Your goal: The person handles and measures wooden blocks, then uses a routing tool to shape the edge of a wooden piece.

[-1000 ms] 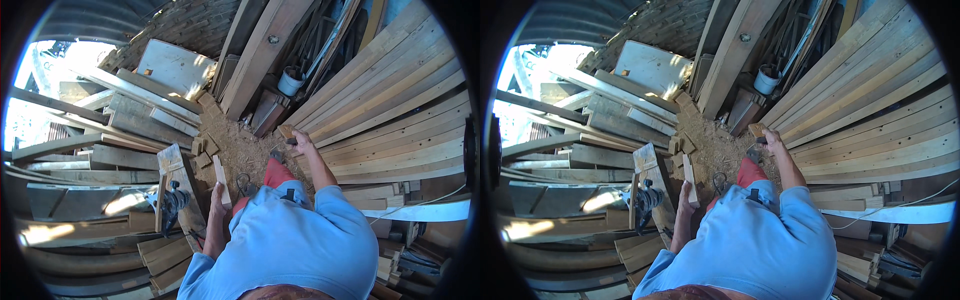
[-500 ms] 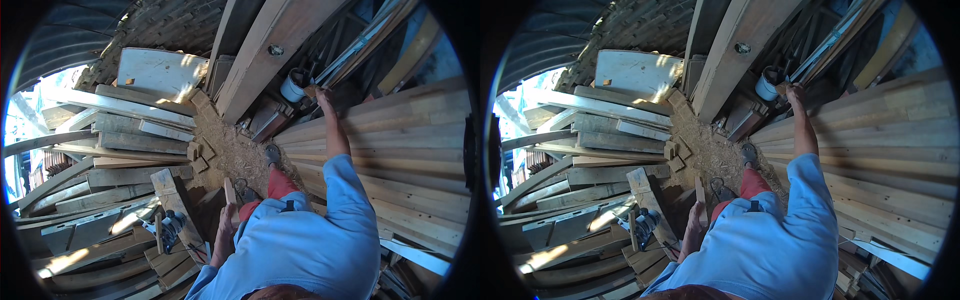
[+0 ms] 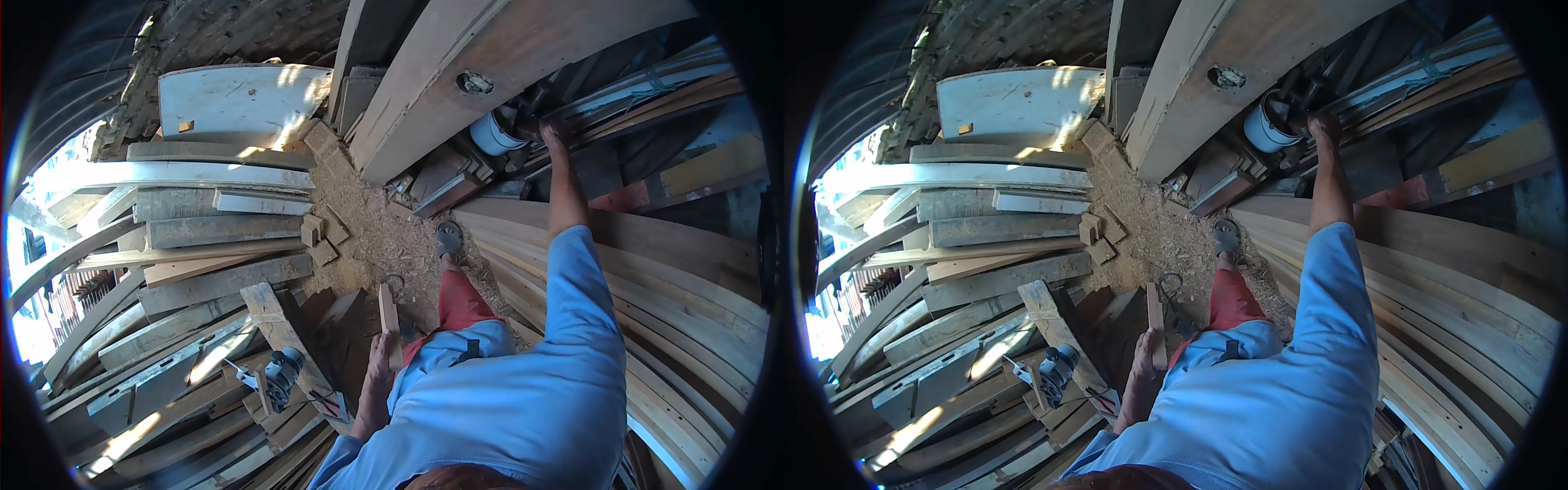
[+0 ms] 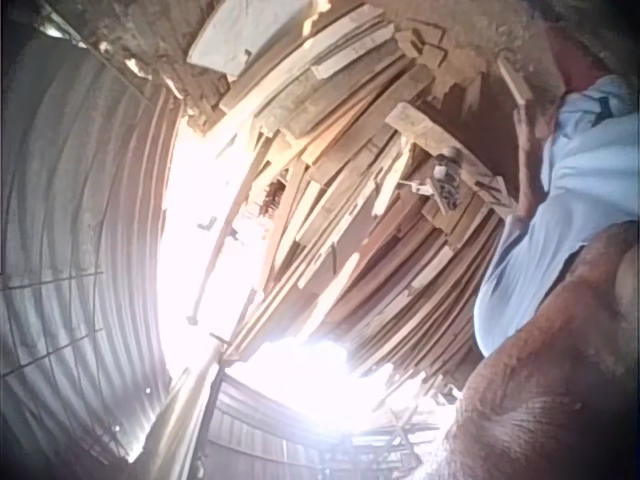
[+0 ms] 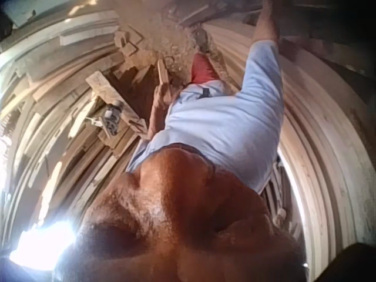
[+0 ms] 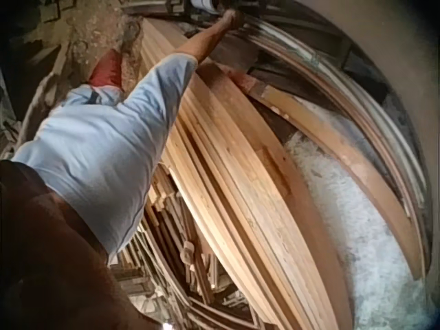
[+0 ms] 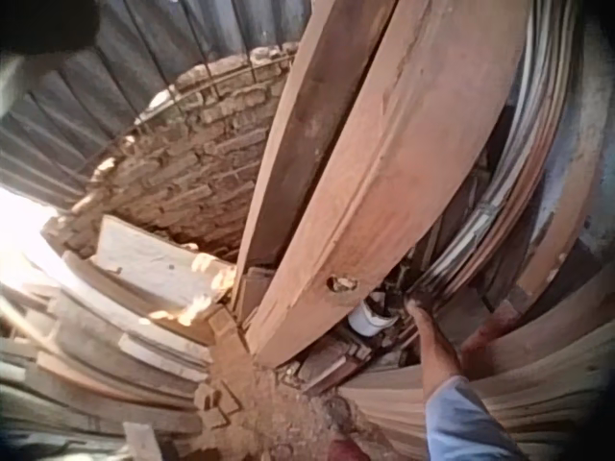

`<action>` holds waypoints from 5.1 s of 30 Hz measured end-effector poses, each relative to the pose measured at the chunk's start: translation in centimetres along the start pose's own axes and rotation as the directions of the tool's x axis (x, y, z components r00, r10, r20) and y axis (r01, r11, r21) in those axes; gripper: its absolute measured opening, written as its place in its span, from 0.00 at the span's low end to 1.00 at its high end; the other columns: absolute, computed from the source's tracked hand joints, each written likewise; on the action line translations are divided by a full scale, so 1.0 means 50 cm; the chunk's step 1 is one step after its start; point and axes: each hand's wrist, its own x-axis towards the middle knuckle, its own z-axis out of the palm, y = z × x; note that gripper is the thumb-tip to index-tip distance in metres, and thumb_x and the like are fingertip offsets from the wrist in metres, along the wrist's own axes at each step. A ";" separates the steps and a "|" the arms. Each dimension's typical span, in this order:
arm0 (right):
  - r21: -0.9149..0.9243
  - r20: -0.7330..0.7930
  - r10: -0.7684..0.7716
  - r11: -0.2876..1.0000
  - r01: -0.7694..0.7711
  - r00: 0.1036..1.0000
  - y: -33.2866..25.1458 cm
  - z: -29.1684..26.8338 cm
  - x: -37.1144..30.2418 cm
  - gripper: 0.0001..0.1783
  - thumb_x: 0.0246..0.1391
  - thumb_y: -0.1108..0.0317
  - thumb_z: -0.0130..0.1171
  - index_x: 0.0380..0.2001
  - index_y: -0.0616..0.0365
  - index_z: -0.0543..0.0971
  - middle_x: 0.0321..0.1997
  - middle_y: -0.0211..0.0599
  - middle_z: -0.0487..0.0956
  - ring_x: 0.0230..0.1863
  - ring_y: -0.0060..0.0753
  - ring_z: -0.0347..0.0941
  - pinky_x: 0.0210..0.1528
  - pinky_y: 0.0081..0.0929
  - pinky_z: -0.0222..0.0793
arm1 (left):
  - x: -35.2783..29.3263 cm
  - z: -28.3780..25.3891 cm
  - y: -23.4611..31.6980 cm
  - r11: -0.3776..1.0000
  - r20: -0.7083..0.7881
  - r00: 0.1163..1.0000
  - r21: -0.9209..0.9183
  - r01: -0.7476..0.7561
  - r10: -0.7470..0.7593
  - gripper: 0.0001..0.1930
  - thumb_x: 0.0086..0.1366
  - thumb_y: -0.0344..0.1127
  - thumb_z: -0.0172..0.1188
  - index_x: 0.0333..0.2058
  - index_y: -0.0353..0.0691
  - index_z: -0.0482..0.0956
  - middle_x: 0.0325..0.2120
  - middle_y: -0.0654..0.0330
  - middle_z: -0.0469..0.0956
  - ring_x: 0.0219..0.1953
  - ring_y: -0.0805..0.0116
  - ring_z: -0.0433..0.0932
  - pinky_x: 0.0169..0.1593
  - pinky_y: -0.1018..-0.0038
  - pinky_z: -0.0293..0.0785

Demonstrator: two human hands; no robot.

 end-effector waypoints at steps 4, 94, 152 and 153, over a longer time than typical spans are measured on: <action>0.002 0.014 0.013 1.000 -0.014 1.000 -0.009 0.020 -0.014 0.28 0.60 0.45 0.49 0.45 0.57 0.83 0.50 0.55 0.81 0.55 0.61 0.76 0.57 0.50 0.71 | 0.002 0.012 0.045 0.996 -0.089 0.996 0.087 -0.005 0.012 0.23 0.72 0.58 0.53 0.45 0.40 0.73 0.31 0.64 0.73 0.31 0.74 0.73 0.35 0.73 0.71; 0.555 0.689 -0.725 0.516 -0.652 0.012 -0.942 0.061 -1.406 0.26 0.64 0.54 0.51 0.54 0.65 0.74 0.45 0.45 0.83 0.42 0.38 0.83 0.50 0.37 0.79 | -0.250 -0.918 -0.272 0.673 -0.681 0.207 0.541 -0.504 0.702 0.14 0.59 0.35 0.69 0.39 0.37 0.77 0.32 0.49 0.78 0.37 0.46 0.77 0.42 0.58 0.73; 0.397 0.082 0.161 0.900 -0.180 0.984 -0.007 0.131 -0.280 0.21 0.63 0.47 0.55 0.31 0.54 0.79 0.21 0.31 0.77 0.15 0.26 0.69 0.16 0.28 0.66 | 0.208 -0.289 0.066 0.864 0.178 0.932 0.351 -0.361 0.316 0.20 0.76 0.55 0.48 0.37 0.44 0.74 0.27 0.74 0.68 0.30 0.83 0.63 0.34 0.78 0.63; 0.378 0.097 0.177 0.904 -0.200 0.980 -0.006 0.138 -0.232 0.24 0.63 0.45 0.53 0.36 0.58 0.78 0.29 0.39 0.77 0.25 0.37 0.70 0.27 0.34 0.66 | 0.215 -0.272 0.053 0.834 0.134 0.950 0.455 -0.311 0.281 0.22 0.74 0.57 0.50 0.38 0.41 0.76 0.26 0.69 0.73 0.31 0.79 0.68 0.35 0.74 0.69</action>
